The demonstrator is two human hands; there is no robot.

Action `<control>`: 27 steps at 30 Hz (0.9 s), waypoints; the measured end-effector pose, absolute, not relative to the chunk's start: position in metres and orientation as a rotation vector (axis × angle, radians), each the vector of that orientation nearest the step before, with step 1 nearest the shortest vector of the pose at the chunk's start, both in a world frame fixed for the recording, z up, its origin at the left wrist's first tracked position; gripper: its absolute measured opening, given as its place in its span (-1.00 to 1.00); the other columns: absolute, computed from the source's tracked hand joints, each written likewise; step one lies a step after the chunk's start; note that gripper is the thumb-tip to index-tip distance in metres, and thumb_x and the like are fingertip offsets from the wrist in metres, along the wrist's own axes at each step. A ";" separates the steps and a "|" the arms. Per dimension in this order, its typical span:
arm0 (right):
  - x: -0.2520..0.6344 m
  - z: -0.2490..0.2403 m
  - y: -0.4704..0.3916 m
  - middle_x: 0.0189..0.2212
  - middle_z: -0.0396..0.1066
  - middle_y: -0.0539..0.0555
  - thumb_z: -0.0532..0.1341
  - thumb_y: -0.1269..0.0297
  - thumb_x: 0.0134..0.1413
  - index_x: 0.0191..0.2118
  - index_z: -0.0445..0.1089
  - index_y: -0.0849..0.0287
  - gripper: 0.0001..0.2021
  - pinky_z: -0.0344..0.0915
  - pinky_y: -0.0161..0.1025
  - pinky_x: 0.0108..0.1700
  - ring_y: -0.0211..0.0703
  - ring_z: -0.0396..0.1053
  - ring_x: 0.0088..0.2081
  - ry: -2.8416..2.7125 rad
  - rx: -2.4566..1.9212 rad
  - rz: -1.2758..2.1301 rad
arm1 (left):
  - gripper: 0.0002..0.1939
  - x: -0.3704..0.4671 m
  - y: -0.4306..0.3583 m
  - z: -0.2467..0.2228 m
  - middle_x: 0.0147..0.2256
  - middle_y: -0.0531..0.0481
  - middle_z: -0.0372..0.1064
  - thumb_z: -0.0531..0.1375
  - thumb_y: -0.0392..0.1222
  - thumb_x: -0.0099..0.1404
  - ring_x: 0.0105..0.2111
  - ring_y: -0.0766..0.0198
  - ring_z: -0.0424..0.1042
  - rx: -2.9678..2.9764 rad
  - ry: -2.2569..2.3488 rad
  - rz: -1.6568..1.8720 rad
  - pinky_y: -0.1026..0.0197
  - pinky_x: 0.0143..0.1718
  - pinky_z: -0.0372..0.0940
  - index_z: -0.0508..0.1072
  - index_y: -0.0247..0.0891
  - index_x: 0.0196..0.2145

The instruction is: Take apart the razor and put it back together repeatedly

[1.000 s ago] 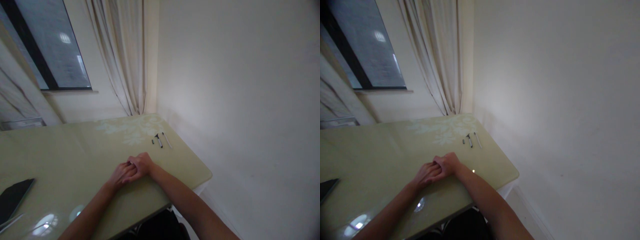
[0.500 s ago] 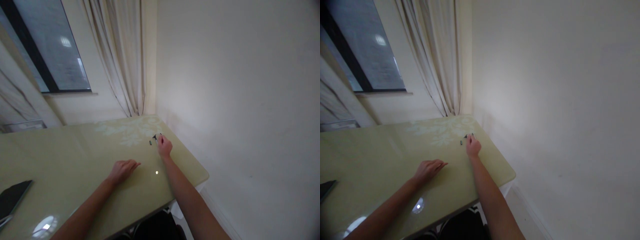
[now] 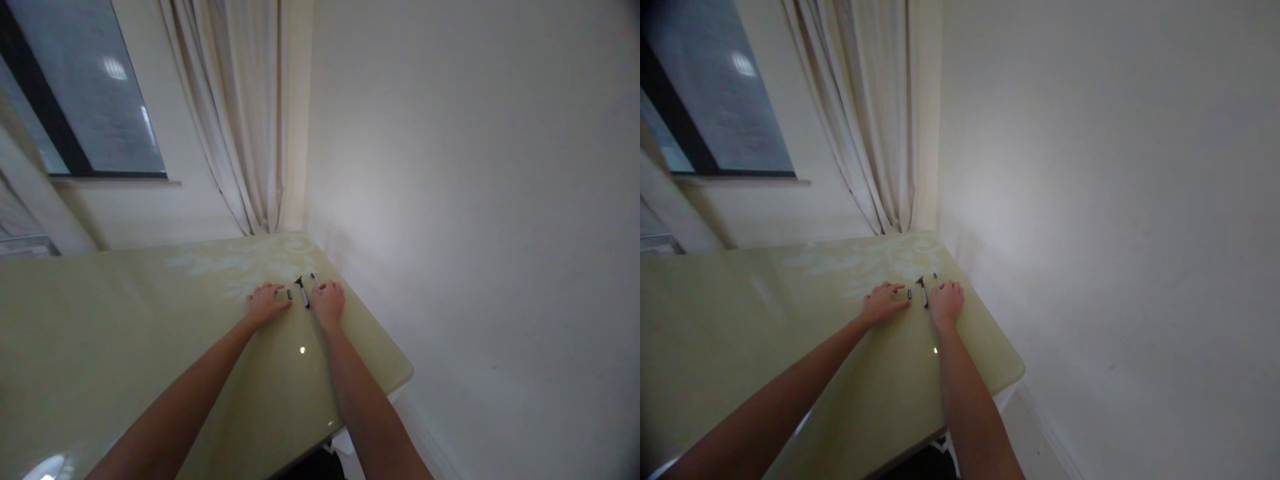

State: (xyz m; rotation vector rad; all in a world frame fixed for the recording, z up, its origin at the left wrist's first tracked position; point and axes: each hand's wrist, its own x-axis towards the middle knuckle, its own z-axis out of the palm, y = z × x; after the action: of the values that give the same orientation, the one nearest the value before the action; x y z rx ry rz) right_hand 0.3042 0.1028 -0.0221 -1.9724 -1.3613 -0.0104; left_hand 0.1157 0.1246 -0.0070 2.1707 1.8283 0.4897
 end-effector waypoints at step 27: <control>0.313 -0.028 0.115 -0.08 0.53 0.33 0.23 0.36 0.20 -0.02 0.52 0.29 -0.73 0.24 -0.14 -0.03 0.12 0.45 -0.02 -1.425 -2.105 -0.007 | -0.69 0.033 0.078 -0.025 -0.31 -0.10 0.52 0.31 0.06 0.16 -0.28 0.11 0.51 2.181 1.469 0.789 0.11 -0.20 0.40 0.54 -0.26 -0.30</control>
State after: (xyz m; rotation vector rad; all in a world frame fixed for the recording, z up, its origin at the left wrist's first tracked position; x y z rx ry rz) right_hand 0.3129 0.1150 -0.0279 -2.1051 -1.4245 -0.0073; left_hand 0.0332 0.0778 -0.0254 2.1813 1.4690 0.7889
